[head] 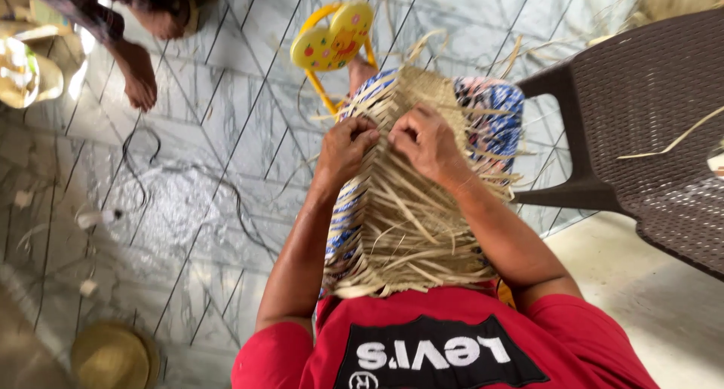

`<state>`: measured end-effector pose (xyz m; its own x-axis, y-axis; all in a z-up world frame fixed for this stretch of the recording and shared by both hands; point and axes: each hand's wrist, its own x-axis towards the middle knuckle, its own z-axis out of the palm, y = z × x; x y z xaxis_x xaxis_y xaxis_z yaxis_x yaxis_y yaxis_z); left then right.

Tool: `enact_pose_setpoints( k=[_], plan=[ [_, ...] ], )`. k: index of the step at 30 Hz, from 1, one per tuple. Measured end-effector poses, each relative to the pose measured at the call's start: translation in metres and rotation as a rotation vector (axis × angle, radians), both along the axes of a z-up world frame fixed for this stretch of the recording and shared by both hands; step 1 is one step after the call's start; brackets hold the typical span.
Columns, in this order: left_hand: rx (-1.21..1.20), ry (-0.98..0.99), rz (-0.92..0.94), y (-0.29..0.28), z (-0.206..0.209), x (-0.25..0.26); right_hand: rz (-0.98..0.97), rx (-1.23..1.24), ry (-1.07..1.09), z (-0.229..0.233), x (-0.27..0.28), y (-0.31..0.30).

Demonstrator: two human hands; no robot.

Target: A person is weaving a mat using dried plant fibers, meticulously tucking and pulling strands to form the pattern.

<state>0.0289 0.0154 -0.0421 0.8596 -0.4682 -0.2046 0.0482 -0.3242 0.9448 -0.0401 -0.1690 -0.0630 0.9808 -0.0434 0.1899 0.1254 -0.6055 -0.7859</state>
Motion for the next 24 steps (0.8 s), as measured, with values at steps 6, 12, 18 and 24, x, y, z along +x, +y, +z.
enact_pose_setpoints(
  k=[6, 12, 18, 24],
  plan=[
    [0.104, 0.090, 0.048, -0.004, 0.006, -0.013, -0.054, 0.069, -0.080, 0.012, -0.008, 0.020],
    [-0.070, -0.085, 0.250, -0.015, -0.004, -0.032, -0.108, 0.104, -0.155, 0.003, -0.011, 0.022],
    [-0.026, -0.392, 0.358, -0.012, -0.028, -0.049, -0.065, 0.151, -0.170, -0.007, -0.011, 0.027],
    [-0.063, -0.430, 0.389, -0.011, -0.029, -0.050, -0.019, 0.128, -0.177, -0.005, -0.007, 0.027]
  ],
)
